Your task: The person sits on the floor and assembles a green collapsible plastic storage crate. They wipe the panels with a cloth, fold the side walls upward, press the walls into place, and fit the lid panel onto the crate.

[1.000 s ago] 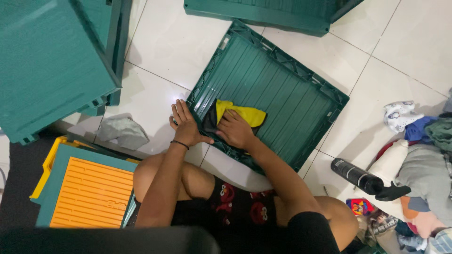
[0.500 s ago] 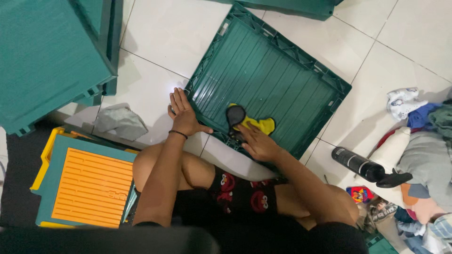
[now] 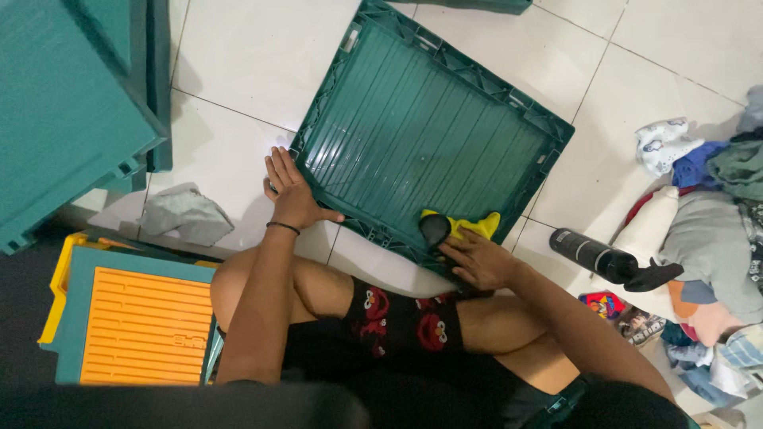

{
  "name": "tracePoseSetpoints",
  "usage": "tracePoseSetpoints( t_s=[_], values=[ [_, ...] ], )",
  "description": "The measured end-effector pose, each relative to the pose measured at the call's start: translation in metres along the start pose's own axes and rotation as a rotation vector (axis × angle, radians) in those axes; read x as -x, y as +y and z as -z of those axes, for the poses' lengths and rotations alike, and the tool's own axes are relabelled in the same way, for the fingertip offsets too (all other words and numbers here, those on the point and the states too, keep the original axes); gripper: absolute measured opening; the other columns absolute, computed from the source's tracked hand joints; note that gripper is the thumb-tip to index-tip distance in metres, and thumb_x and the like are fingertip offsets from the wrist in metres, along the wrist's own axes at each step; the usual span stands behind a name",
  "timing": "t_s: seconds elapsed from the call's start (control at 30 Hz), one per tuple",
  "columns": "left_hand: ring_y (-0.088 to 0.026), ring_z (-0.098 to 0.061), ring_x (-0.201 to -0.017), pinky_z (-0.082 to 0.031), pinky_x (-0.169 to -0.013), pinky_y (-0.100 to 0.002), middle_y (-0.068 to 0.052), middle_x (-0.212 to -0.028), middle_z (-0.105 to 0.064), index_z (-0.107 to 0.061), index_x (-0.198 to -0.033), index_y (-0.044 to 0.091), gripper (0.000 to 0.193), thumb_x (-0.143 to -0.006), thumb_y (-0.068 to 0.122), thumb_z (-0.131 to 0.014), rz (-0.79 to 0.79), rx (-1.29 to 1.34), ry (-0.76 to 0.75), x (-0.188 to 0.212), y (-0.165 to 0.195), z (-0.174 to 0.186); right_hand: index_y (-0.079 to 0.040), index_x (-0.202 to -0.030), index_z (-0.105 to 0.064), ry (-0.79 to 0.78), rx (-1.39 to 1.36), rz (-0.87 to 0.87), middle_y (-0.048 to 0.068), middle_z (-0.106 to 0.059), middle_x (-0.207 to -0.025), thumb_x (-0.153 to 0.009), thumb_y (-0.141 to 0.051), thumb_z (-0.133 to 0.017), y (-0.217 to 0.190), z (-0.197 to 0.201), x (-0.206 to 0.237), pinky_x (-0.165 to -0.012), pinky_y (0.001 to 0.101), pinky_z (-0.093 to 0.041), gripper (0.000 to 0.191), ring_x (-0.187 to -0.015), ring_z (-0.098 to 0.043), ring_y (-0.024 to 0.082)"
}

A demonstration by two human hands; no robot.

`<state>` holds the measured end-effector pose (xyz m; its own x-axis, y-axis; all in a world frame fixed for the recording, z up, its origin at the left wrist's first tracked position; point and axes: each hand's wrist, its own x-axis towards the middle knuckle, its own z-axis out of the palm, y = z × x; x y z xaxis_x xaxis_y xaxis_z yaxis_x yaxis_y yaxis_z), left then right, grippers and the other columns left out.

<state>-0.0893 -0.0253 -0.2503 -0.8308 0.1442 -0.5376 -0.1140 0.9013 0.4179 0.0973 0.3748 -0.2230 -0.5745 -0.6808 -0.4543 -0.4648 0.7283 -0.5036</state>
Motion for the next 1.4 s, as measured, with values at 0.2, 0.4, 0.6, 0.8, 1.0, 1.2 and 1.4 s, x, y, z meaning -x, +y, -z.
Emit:
tracePoseSetpoints(
  t_s=[0.2,0.4,0.6,0.8,1.0,1.2,1.4],
  values=[
    [-0.045,0.02,-0.155,-0.001,-0.12,-0.065,-0.03,-0.167,0.02,0.023,-0.153,-0.008,0.188,-0.03,0.059,-0.103,0.03,-0.05,-0.018,0.0,0.0,0.006,-0.001,-0.152,-0.039,0.138,-0.067,0.02,0.02,-0.047,-0.149,-0.097,-0.033,-0.052,-0.037,0.013,-0.087,-0.126,0.0568,-0.016,0.065,-0.143,-0.04,0.039],
    [-0.045,0.019,-0.155,-0.001,-0.121,-0.065,-0.029,-0.168,0.019,0.022,-0.153,-0.008,0.187,-0.031,0.058,-0.103,0.043,-0.07,-0.013,-0.001,-0.01,0.015,-0.004,-0.152,-0.042,0.326,-0.272,0.102,0.021,-0.051,-0.15,-0.095,-0.023,-0.051,-0.048,0.013,-0.104,-0.122,0.0617,-0.013,0.061,-0.143,-0.042,0.04],
    [-0.043,0.02,-0.155,-0.001,-0.122,-0.063,-0.028,-0.168,0.02,0.024,-0.153,-0.007,0.189,-0.028,0.055,-0.104,0.046,-0.042,-0.013,0.0,-0.009,0.013,-0.011,-0.149,-0.048,0.282,-0.385,0.09,0.018,-0.057,-0.143,-0.096,-0.022,-0.051,-0.042,0.008,-0.098,-0.127,0.0609,-0.013,0.054,-0.14,-0.048,0.036],
    [-0.042,0.02,-0.157,0.0,-0.122,-0.062,-0.026,-0.168,0.02,0.024,-0.154,-0.006,0.189,-0.028,0.052,-0.104,0.028,0.006,0.005,0.0,-0.013,0.013,-0.006,-0.147,-0.053,0.254,-0.23,0.14,0.019,-0.06,-0.141,-0.094,-0.014,-0.058,-0.035,0.001,-0.039,-0.119,0.0586,-0.025,0.053,-0.138,-0.049,0.037],
    [-0.043,0.019,-0.155,0.003,-0.121,-0.064,-0.029,-0.168,0.019,0.022,-0.154,-0.006,0.187,-0.031,0.055,-0.104,0.027,-0.025,0.021,0.001,-0.006,0.018,-0.016,-0.135,-0.068,0.047,-0.288,-0.258,0.012,-0.066,-0.122,-0.089,-0.014,-0.064,-0.04,0.014,0.012,-0.115,0.0438,-0.045,0.046,-0.125,-0.057,0.032],
    [-0.049,0.017,-0.155,0.007,-0.119,-0.069,-0.037,-0.166,0.015,0.009,-0.159,-0.01,0.16,-0.054,0.044,-0.099,-0.152,-0.152,0.12,0.025,0.025,0.008,-0.002,-0.133,-0.062,0.754,-0.168,-0.237,0.022,-0.047,-0.154,-0.091,-0.013,-0.063,-0.047,0.021,-0.028,-0.114,0.0538,-0.039,0.043,-0.141,-0.045,0.05],
    [-0.048,-0.004,-0.156,-0.004,-0.121,-0.069,-0.027,-0.169,-0.007,-0.02,-0.161,-0.003,0.105,-0.087,0.051,-0.071,-0.64,-0.058,0.215,0.003,0.108,-0.075,0.005,-0.154,-0.033,0.643,-0.206,-0.586,0.026,-0.025,-0.164,-0.099,-0.03,-0.058,-0.068,-0.008,-0.088,-0.116,0.0652,-0.021,0.07,-0.137,-0.032,0.058]
  ],
)
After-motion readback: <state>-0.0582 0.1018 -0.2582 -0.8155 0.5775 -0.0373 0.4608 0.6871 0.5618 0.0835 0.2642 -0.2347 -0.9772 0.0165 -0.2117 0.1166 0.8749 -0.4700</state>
